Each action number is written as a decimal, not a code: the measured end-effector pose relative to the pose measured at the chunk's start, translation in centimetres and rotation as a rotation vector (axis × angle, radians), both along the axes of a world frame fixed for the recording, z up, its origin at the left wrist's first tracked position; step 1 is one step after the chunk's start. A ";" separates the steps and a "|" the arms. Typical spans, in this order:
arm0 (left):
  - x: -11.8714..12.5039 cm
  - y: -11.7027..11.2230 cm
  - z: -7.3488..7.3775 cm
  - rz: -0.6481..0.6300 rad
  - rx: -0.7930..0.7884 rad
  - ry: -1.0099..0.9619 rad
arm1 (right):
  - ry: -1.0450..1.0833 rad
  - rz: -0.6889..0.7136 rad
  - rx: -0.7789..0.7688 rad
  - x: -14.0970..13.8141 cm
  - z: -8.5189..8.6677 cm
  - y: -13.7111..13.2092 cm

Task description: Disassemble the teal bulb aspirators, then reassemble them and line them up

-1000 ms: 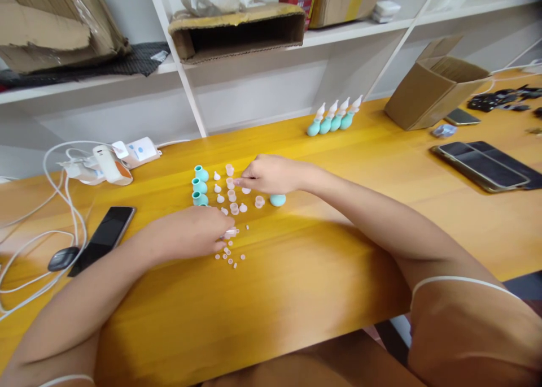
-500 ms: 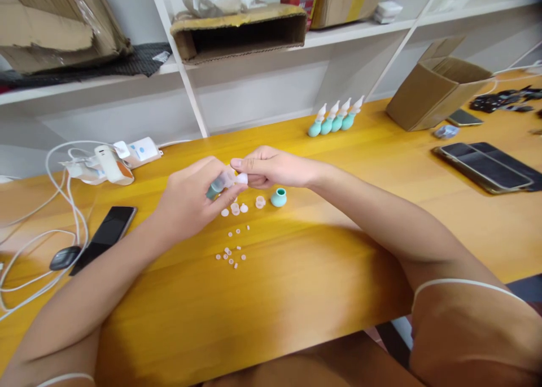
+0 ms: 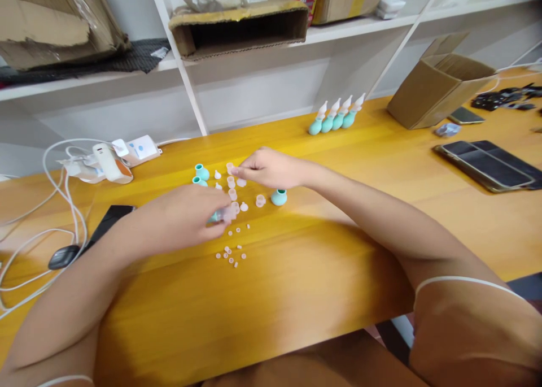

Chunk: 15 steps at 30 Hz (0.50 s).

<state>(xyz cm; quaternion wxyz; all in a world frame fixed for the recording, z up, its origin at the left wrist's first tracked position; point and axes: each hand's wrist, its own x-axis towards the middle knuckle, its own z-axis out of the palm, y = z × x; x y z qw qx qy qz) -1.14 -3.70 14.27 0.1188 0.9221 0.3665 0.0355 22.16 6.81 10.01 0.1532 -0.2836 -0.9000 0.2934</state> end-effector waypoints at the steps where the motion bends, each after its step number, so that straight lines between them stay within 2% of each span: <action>1: -0.1 -0.2 -0.3 -0.013 -0.052 0.074 | -0.124 -0.040 0.122 -0.2 -0.2 -0.2; 3: -0.1 -0.5 -1.1 -0.018 -0.140 0.186 | -0.367 -0.073 0.285 -0.8 -0.6 -0.8; 6: 0.4 -0.6 -2.4 -0.011 -0.252 0.334 | -0.583 -0.098 0.392 -1.5 -1.2 -1.5; 10: 1.7 -0.3 -3.3 -0.023 -0.295 0.467 | -0.641 -0.096 0.424 -1.9 -1.9 -1.4; 15: 1.9 0.1 -3.3 -0.020 -0.313 0.506 | -0.646 -0.087 0.383 -2.0 -2.5 -0.8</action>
